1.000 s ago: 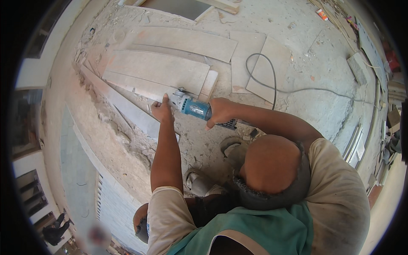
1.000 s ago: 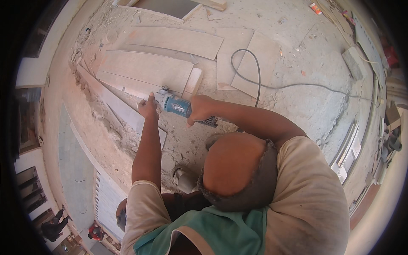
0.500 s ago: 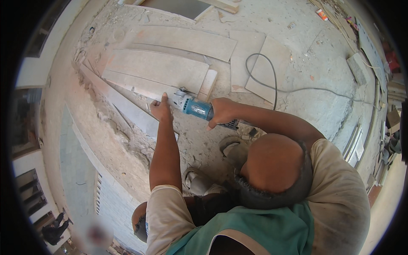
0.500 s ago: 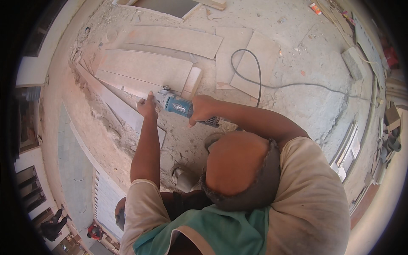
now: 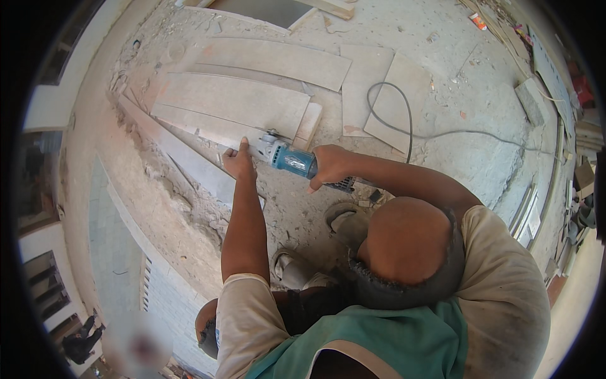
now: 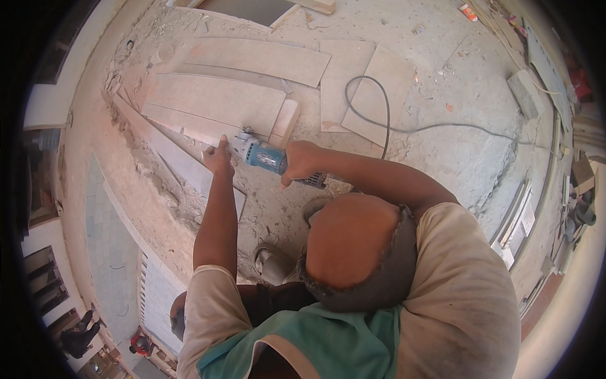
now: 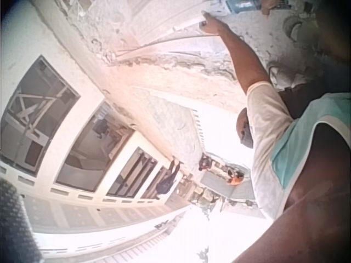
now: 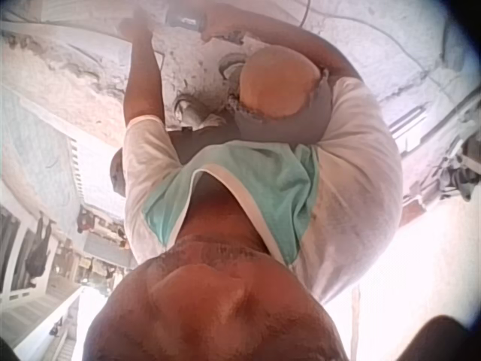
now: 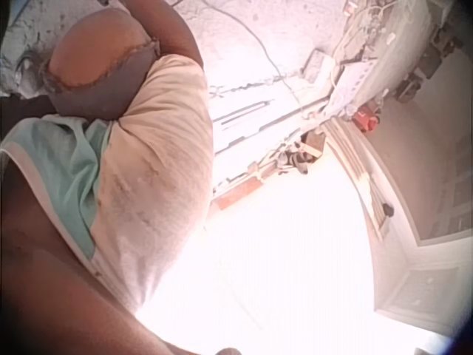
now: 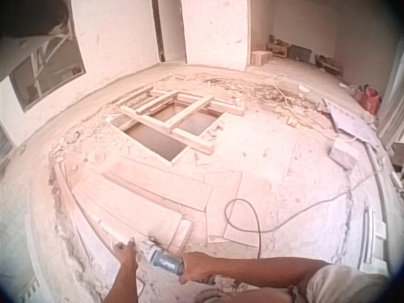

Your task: The person uses an angle grinder to cut along a marked line on a piece of stone tile.

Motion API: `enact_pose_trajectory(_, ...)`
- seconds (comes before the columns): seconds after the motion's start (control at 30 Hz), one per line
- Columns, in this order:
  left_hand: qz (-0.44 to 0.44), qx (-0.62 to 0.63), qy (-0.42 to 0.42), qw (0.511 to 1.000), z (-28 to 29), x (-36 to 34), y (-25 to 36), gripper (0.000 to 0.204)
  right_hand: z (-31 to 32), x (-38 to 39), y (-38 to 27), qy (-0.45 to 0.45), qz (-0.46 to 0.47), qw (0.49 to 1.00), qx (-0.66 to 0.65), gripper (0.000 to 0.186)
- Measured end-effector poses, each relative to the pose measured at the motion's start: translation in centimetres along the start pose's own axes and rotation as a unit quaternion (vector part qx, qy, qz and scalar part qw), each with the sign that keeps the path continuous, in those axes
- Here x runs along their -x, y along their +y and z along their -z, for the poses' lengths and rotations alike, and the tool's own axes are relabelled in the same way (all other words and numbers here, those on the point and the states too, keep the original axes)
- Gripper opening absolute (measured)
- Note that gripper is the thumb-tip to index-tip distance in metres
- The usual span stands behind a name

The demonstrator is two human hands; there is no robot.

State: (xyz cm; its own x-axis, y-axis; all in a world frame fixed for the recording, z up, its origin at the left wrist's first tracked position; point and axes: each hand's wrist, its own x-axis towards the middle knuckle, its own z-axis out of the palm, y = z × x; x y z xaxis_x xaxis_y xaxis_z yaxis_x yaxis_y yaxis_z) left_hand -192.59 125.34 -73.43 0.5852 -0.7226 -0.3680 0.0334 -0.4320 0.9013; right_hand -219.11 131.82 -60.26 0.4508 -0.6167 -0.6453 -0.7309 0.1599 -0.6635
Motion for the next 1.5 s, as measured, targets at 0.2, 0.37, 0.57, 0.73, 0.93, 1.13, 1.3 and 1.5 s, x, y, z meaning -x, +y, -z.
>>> enact_pose_trajectory(0.2,0.000,0.006,-0.001,1.000,0.0,-0.4,-0.3,0.066,-0.1,-0.1,0.1,0.004,-0.003,1.000,0.001,0.070)
enact_pose_trajectory(0.37,0.000,0.000,-0.003,1.000,0.1,-0.5,-0.4,0.067,0.0,0.0,0.0,-0.001,-0.006,1.000,-0.001,0.071)
enact_pose_trajectory(0.57,0.001,0.003,-0.001,1.000,0.0,-0.3,-0.2,0.068,0.0,0.6,0.1,0.000,-0.012,1.000,0.001,0.072)
enact_pose_trajectory(0.73,-0.006,0.004,0.007,1.000,-0.1,0.1,0.0,0.068,0.0,0.8,0.3,-0.006,-0.012,1.000,0.004,0.073)
enact_pose_trajectory(0.93,0.009,0.004,-0.001,1.000,0.0,0.0,0.1,0.068,0.0,0.6,0.3,-0.002,-0.008,1.000,0.011,0.073)
enact_pose_trajectory(1.13,0.005,-0.007,-0.004,1.000,0.1,-0.3,-0.1,0.067,-0.1,0.8,0.3,0.003,-0.012,1.000,0.009,0.075)
enact_pose_trajectory(1.3,-0.007,0.014,0.008,1.000,-0.1,0.2,0.0,0.067,-0.2,0.9,0.4,0.011,-0.004,1.000,0.004,0.075)
enact_pose_trajectory(1.5,-0.010,0.011,0.006,1.000,-0.2,0.4,0.2,0.067,-0.3,0.7,0.2,0.012,-0.003,1.000,0.004,0.074)
